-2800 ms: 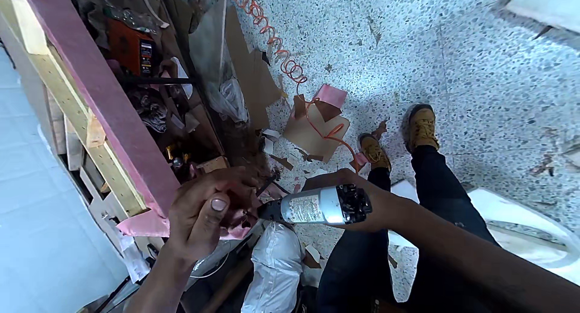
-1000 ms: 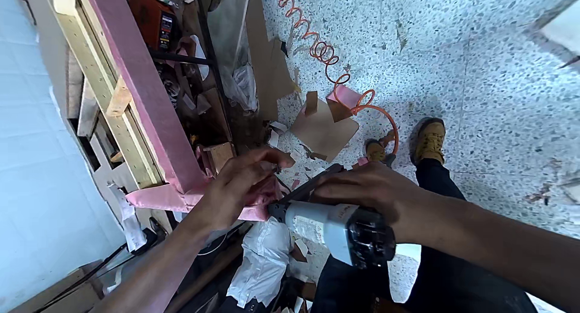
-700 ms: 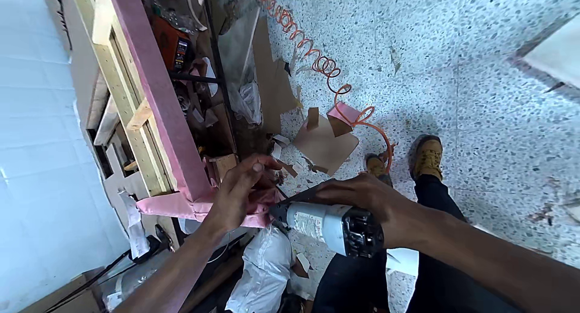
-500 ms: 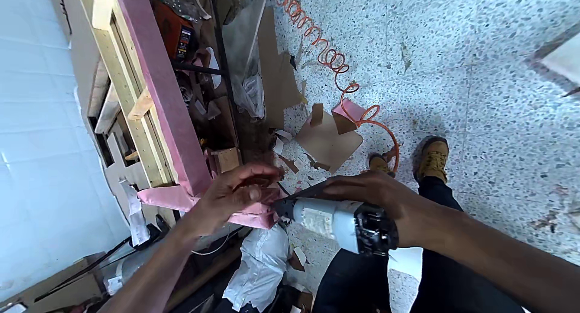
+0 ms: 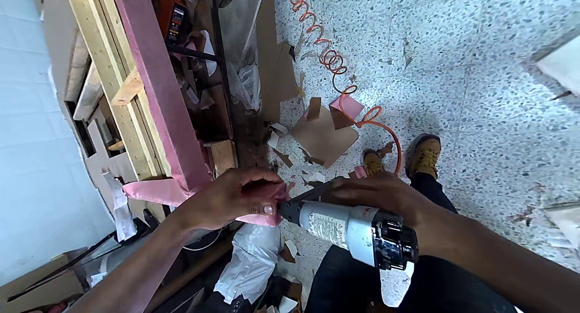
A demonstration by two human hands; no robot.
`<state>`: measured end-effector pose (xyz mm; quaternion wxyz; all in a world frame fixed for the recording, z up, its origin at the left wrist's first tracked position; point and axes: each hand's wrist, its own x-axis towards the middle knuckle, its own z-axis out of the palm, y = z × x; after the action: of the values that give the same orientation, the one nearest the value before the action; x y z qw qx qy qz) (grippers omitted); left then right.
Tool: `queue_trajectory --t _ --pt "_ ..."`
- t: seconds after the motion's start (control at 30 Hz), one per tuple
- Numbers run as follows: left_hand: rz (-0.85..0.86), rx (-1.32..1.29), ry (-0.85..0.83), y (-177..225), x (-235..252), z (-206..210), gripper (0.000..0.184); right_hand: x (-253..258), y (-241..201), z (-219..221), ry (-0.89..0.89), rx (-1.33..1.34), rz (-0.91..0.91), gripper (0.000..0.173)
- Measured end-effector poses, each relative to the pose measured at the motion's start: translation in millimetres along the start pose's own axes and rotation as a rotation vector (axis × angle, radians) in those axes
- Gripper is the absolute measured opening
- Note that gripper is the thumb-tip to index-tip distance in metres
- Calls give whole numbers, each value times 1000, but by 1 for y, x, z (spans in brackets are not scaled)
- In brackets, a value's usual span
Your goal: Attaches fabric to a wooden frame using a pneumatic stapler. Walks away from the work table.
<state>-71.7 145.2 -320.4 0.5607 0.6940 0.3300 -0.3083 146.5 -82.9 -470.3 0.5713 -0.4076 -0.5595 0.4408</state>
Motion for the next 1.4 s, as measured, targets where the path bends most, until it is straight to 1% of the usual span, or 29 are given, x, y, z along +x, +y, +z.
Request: queue_trajectory --t 0.1,0.23,0.3,0.33,0.4,0.43,0.47,0.53,0.6,0.7,0.77,0.93,1.0,1.07,1.13,1.2,1.27,1.33,1.4 --pt "3 -31 9 -1 1 0 47 5 1 -3 -12 -12 -19 33" --pt "22 -42 27 -2 4 0 46 10 -2 -6 -43 -90 3 29" --pt "38 -31 35 -4 3 -1 49 11 -3 -7 -51 -121 9 30" --pt "56 -26 40 -5 2 -1 57 13 -4 -7 -51 -139 12 33" --pt "97 -74 60 -7 2 0 85 17 -8 -11 -79 -197 36 35" --pt "113 -84 72 -6 2 2 93 18 -11 -14 -92 -220 43 37" --pt "121 -84 94 -5 3 3 96 19 -13 -17 -109 -227 45 39" --pt "122 -90 138 -4 3 3 97 20 -14 -24 -130 -205 26 41" --pt "101 -106 164 -3 1 6 96 12 -11 -27 -108 -119 15 38" --pt "83 -88 193 -2 0 8 95 -2 -2 -24 -13 10 70 36" --pt "118 -70 209 -6 3 9 94 -5 1 -24 -13 47 92 36" --pt "169 -83 268 -9 1 13 98 4 9 -7 -55 22 60 40" --pt "192 -112 309 -13 1 14 99 7 10 -9 -78 3 56 37" --pt "212 -169 367 -14 1 12 99 13 2 -18 -111 -31 66 38" --pt "260 -253 466 -16 -1 15 97 7 -12 -28 -113 -28 147 39" --pt "300 -246 605 -18 -1 20 86 -8 -25 -41 -70 -13 263 47" --pt "289 -106 761 -18 -2 28 66 -29 -41 -53 -8 -73 341 52" --pt "210 124 905 -12 -4 39 50 -45 -70 -65 47 -180 435 57" --pt "115 245 995 -10 -4 42 38 -45 -107 -79 59 -266 561 63"
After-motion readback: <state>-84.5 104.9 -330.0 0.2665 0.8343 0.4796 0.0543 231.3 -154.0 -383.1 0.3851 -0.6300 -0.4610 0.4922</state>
